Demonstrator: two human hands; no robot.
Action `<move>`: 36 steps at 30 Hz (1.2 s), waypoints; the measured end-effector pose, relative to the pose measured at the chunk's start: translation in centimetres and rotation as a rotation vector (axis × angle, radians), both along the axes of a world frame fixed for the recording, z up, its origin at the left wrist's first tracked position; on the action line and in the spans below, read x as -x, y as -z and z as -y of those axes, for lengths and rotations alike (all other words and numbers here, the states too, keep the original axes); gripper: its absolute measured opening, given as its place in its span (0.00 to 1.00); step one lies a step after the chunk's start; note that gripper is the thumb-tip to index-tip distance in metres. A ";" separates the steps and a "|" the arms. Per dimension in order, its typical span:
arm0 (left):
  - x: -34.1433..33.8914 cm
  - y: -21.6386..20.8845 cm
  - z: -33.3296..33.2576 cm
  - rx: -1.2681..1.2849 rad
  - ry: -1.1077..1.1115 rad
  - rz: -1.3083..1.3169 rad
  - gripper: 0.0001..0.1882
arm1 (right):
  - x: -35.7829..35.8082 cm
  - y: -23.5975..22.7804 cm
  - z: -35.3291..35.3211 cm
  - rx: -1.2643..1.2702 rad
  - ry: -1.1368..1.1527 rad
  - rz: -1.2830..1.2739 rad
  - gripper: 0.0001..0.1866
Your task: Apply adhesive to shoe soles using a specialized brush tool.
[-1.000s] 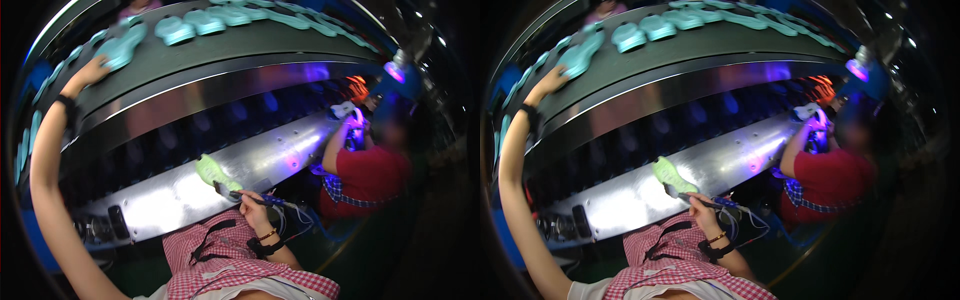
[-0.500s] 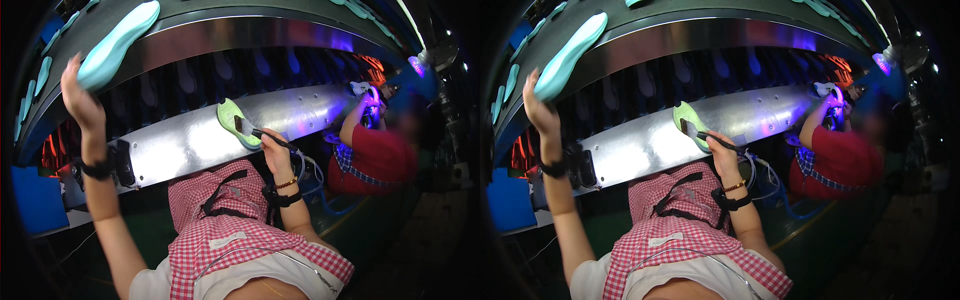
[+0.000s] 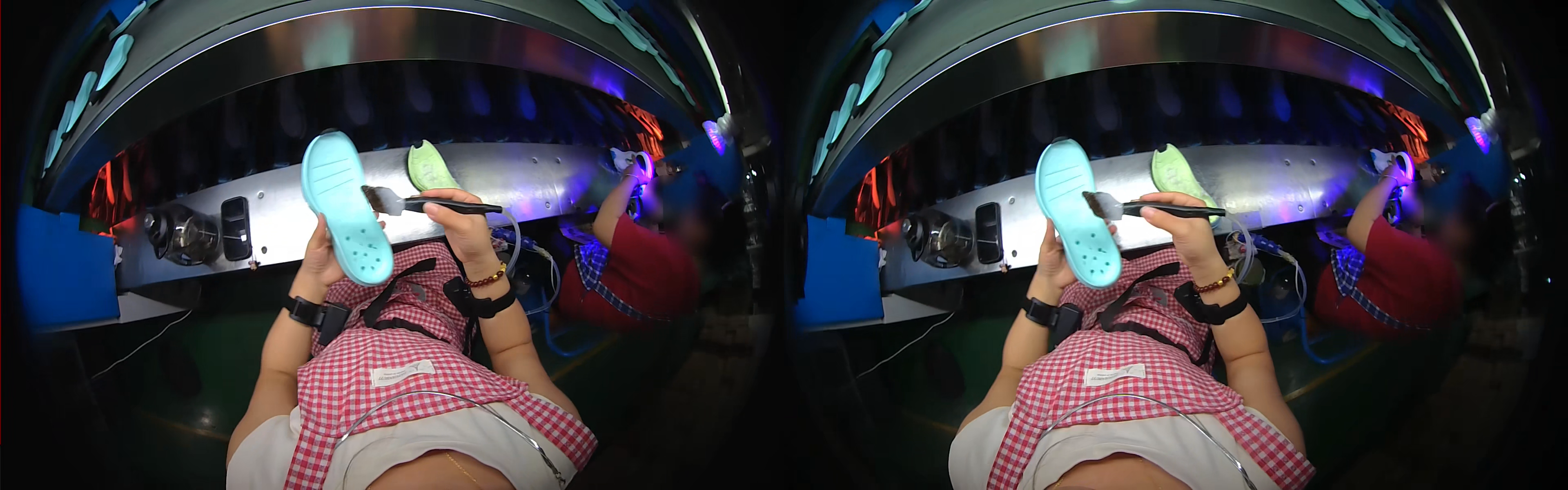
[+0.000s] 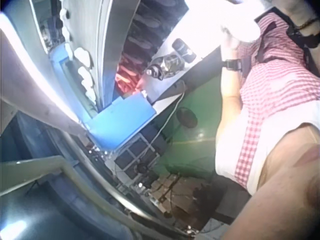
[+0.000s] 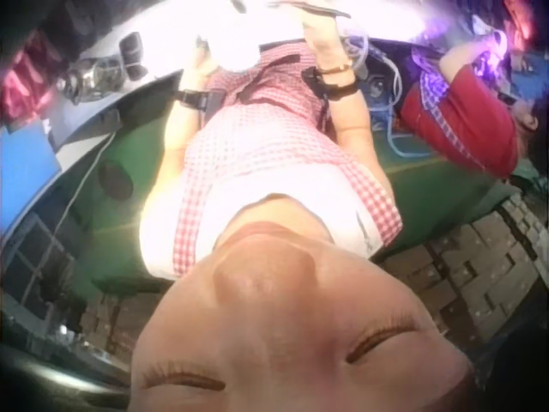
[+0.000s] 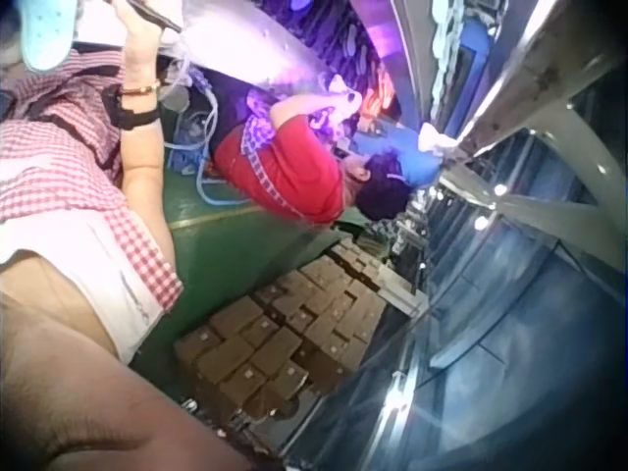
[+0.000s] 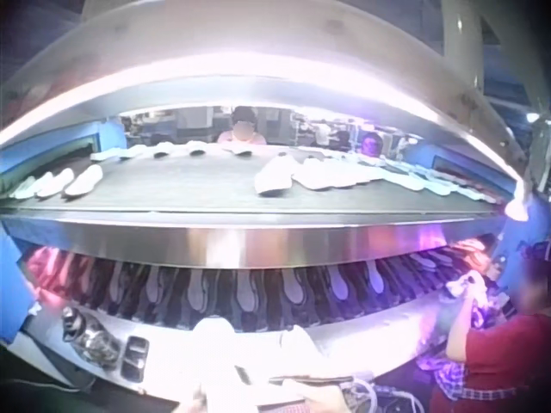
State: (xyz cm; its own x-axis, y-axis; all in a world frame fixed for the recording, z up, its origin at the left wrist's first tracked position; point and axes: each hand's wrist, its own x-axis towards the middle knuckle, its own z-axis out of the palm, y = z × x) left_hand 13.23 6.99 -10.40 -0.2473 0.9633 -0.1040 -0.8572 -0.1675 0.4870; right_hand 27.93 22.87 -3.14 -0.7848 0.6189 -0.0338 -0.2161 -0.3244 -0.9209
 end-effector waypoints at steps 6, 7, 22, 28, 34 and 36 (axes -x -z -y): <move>-1.7 -3.5 -0.4 -0.172 0.022 0.219 0.51 | 3.9 -0.7 0.1 -0.062 -0.108 0.015 0.12; -2.0 -3.3 -0.6 -0.130 -0.004 0.201 0.49 | 4.2 -0.8 -0.1 -0.064 -0.100 0.006 0.11; 0.1 -2.4 0.0 0.145 -0.295 0.060 0.39 | 2.5 -2.4 4.3 -0.980 -0.228 0.128 0.11; 0.2 -4.3 1.3 -0.018 -0.176 0.053 0.42 | 0.8 -5.6 2.3 -0.500 -0.502 0.227 0.09; -2.0 -4.9 -1.0 -0.184 -0.116 0.212 0.39 | 3.0 -5.1 2.4 -0.484 -0.271 0.131 0.10; -1.5 -4.8 -0.5 -0.072 -0.191 0.237 0.41 | 2.3 -5.5 2.5 -0.528 -0.466 0.068 0.10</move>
